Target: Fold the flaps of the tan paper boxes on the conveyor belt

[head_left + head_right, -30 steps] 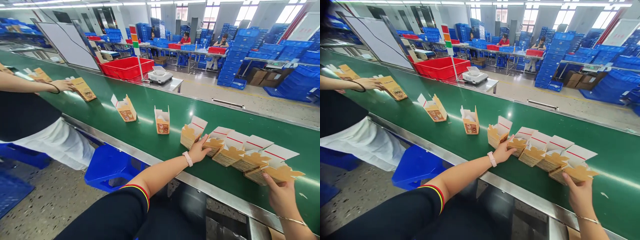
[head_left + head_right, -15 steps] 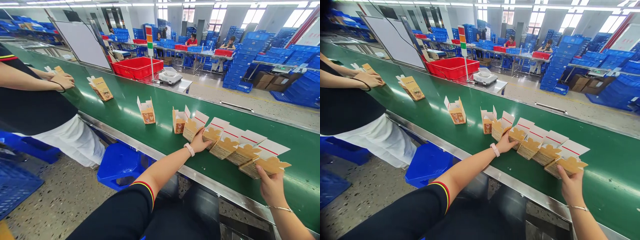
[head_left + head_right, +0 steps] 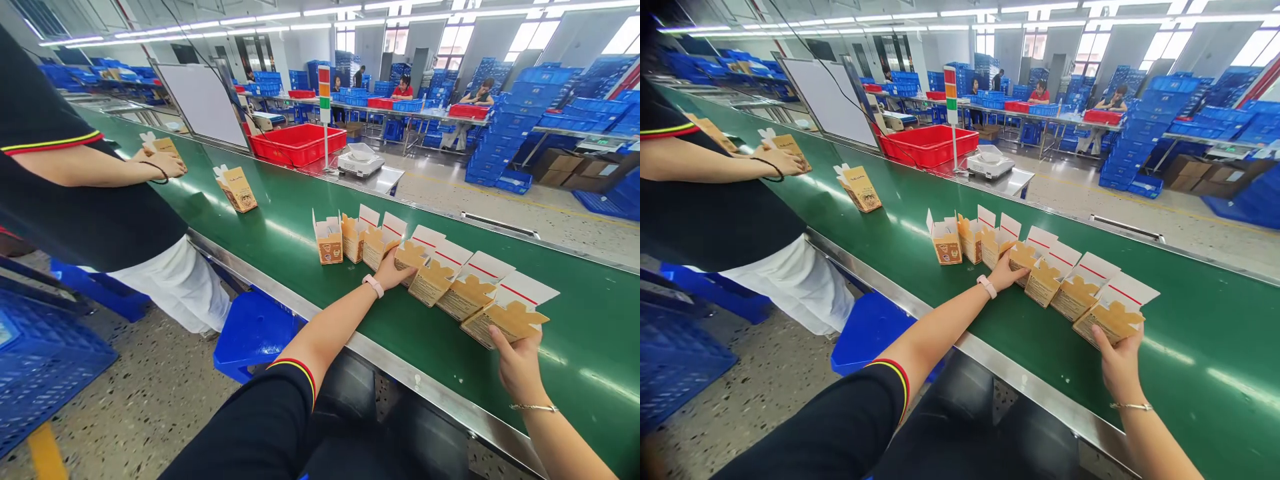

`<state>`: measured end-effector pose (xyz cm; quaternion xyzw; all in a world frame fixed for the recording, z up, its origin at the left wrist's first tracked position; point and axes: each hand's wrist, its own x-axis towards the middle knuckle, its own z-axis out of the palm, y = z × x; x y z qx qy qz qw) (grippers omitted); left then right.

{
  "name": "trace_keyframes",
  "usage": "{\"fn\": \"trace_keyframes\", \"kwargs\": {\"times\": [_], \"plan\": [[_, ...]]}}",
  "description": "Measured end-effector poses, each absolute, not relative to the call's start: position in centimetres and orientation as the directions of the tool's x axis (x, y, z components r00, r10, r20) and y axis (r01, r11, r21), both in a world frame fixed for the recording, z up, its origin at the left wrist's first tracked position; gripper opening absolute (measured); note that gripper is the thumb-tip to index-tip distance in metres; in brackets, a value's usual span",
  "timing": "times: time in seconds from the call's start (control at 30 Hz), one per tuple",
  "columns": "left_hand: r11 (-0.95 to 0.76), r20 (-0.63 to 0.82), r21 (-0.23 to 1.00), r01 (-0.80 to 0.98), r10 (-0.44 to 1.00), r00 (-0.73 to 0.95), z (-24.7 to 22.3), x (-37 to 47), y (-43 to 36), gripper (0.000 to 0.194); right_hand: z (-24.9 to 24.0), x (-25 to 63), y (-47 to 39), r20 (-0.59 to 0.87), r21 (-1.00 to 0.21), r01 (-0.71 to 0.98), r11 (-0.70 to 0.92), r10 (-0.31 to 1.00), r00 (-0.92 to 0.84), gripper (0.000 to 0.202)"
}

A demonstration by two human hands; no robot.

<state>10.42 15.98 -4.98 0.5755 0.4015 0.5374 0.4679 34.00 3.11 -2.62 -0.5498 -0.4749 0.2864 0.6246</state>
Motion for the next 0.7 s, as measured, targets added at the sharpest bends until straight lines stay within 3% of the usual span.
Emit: {"fn": "trace_keyframes", "kwargs": {"times": [0.3, 0.53, 0.7], "plan": [[-0.238, 0.237, 0.969, -0.070, 0.971, -0.018, -5.5, 5.3, 18.2, 0.062, -3.5, 29.9, 7.7, 0.302, -0.953, 0.117, 0.279, 0.906, 0.297, 0.088], [-0.261, 0.259, 0.965, -0.001, 0.956, -0.137, -5.4, 1.5, 19.7, 0.057, -3.9, 26.2, 10.4, 0.293, -0.955, 0.103, 0.277, 0.929, 0.226, 0.106], [-0.200, 0.208, 0.978, 0.059, 0.959, -0.194, -4.8, 0.2, 20.7, 0.058, -4.7, 24.7, 12.0, 0.299, -0.952, 0.124, 0.280, 0.935, 0.189, 0.108]]}}
